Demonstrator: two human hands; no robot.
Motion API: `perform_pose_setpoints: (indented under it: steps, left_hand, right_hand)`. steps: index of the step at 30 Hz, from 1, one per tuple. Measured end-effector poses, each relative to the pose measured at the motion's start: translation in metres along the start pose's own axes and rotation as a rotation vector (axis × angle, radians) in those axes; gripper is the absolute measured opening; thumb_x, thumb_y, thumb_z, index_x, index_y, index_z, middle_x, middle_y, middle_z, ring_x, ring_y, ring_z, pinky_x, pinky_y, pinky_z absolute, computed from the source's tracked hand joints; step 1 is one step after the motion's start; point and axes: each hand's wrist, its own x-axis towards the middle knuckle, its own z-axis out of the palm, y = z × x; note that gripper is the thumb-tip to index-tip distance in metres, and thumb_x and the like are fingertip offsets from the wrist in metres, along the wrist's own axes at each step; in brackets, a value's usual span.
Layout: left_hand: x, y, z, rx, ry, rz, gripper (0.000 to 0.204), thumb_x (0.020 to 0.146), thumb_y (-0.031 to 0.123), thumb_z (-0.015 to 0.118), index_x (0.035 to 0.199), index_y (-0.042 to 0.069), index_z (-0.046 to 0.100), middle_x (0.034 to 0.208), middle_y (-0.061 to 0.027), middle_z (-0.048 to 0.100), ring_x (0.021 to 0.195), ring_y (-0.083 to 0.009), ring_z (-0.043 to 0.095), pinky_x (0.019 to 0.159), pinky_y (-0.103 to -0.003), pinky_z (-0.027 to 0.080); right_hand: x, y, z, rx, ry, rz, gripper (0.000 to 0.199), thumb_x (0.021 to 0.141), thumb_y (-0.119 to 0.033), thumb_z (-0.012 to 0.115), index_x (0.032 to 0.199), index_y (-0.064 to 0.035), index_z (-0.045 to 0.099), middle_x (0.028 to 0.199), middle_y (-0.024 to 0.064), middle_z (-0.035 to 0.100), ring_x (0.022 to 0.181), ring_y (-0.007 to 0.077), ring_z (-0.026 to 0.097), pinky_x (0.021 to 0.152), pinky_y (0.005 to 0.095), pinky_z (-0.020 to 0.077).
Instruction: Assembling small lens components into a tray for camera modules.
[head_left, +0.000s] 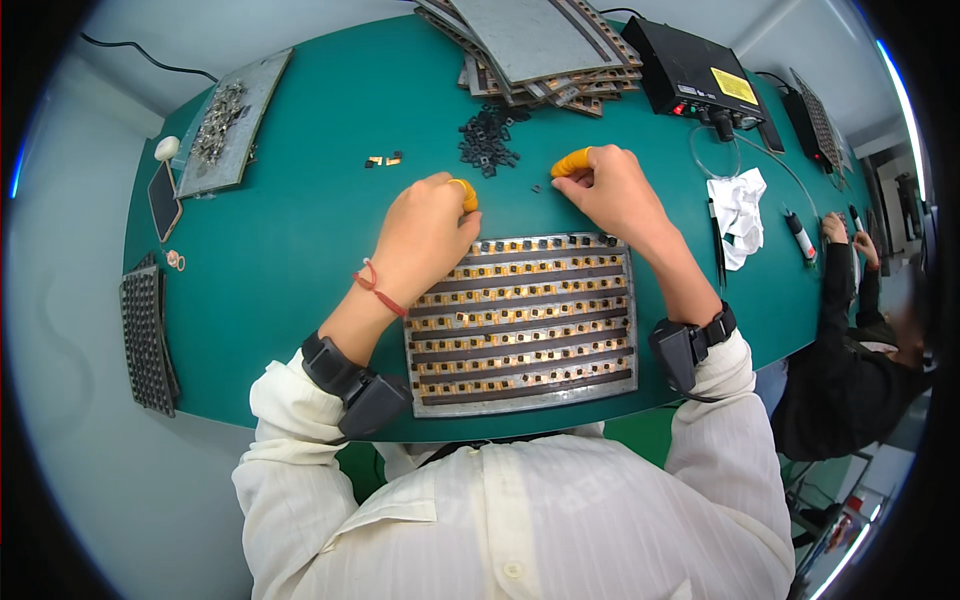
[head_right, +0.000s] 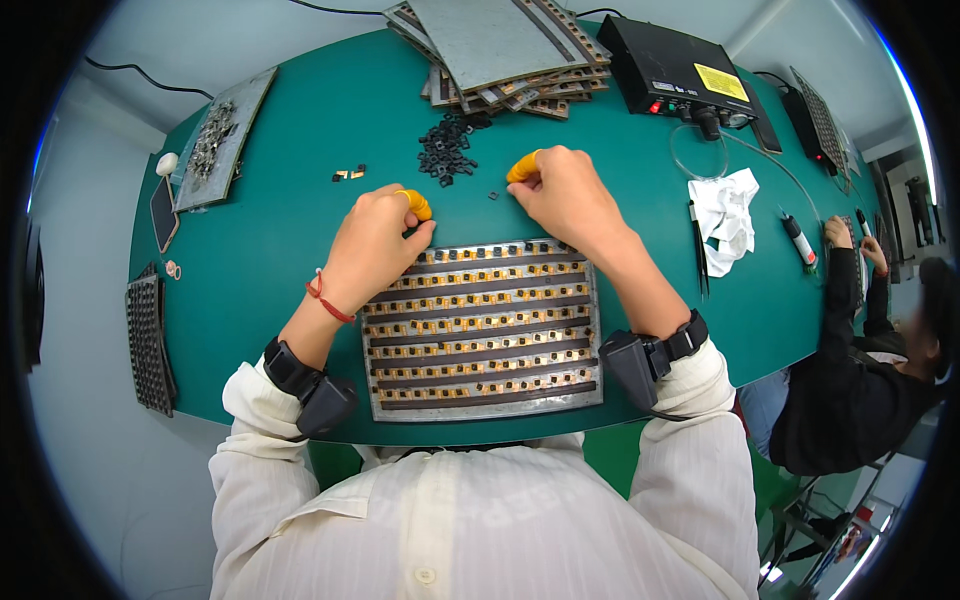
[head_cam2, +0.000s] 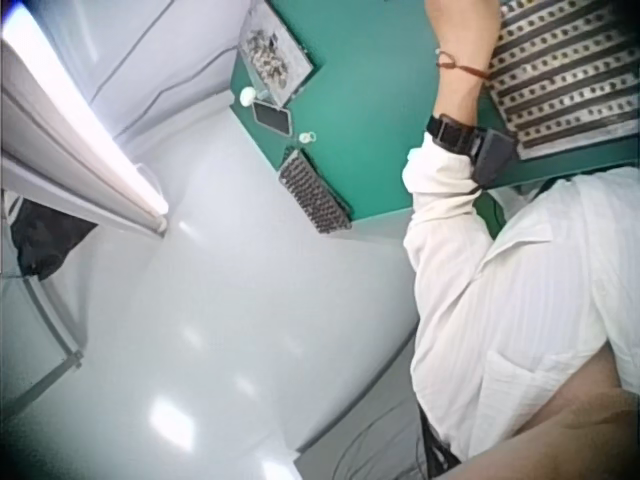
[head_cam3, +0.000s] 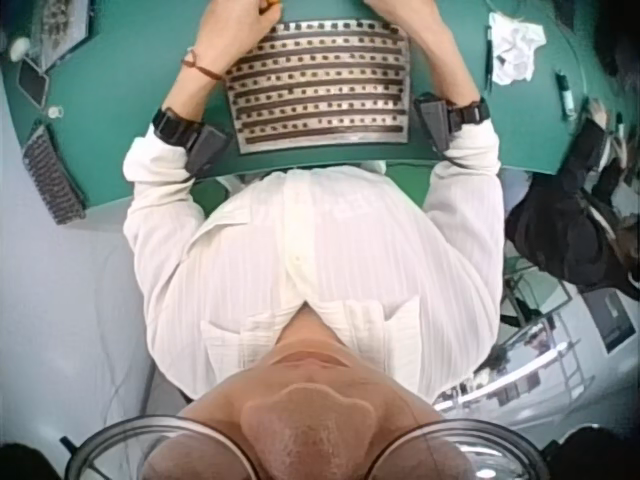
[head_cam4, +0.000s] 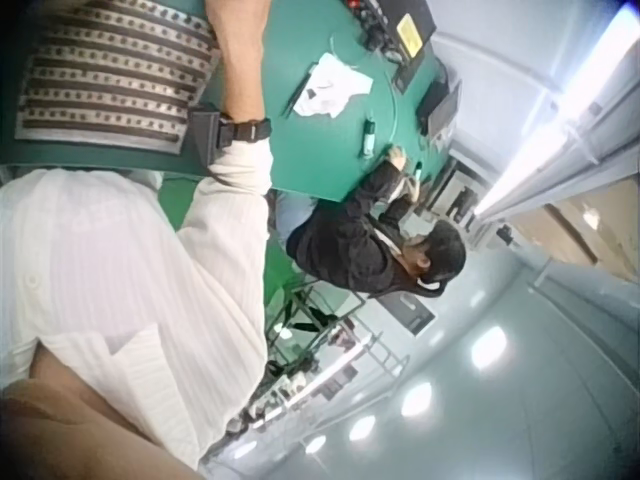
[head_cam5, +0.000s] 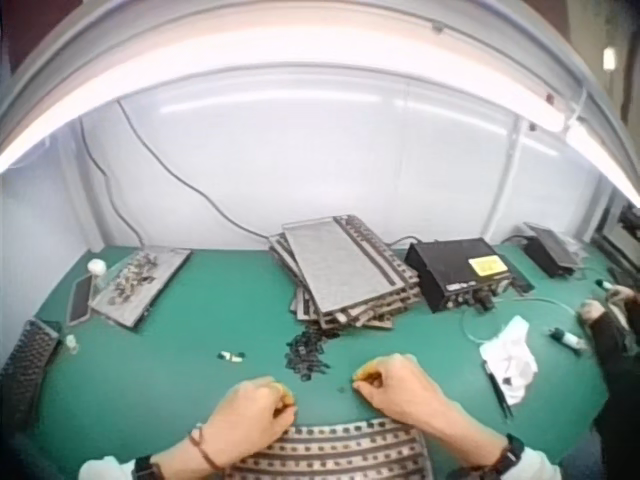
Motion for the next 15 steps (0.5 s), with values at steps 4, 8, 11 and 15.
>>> perform_pose_setpoints:
  steps: [4,8,11,15]
  left_hand:
    - [0.001,-0.001,-0.002,-0.008,-0.029,-0.034,0.018,0.078,0.013,0.074,0.085,-0.004,0.071,0.078,-0.0127,0.064,0.068,-0.0279,0.064,0.062,-0.037,0.052]
    - [-0.001,0.007,-0.006,-0.090,-0.028,0.033,0.017,0.077,0.012,0.073,0.085,-0.003,0.071,0.078,-0.0121,0.063,0.067,-0.0266,0.063,0.062,-0.037,0.051]
    - [-0.006,0.014,0.005,-0.175,-0.074,0.119,0.015,0.078,0.010,0.072,0.084,-0.003,0.070,0.077,-0.0124,0.061,0.068,-0.0280,0.062,0.061,-0.038,0.051]
    - [-0.009,0.028,0.013,-0.092,-0.095,0.258,0.011,0.079,0.008,0.071,0.082,-0.002,0.070,0.076,-0.0132,0.059,0.068,-0.0318,0.059,0.064,-0.040,0.050]
  right_hand:
    - [-0.004,-0.011,0.005,0.058,-0.035,-0.046,0.023,0.081,-0.012,0.074,0.096,0.0060,0.072,0.080,0.0173,0.072,0.072,0.0264,0.071,0.068,0.0352,0.0562]
    - [-0.003,-0.020,0.014,0.023,-0.048,-0.002,0.020,0.081,-0.009,0.073,0.092,0.0068,0.071,0.080,0.0178,0.071,0.074,0.0282,0.070,0.068,0.0362,0.0554]
    - [-0.003,-0.019,0.016,-0.011,-0.024,-0.018,0.018,0.080,-0.008,0.073,0.091,0.0061,0.071,0.080,0.0181,0.070,0.075,0.0301,0.069,0.069,0.0374,0.0549]
    - [-0.003,-0.014,0.016,-0.035,0.007,-0.083,0.018,0.080,-0.010,0.075,0.090,0.0053,0.071,0.077,0.0149,0.067,0.068,0.0254,0.067,0.062,0.0350,0.0522]
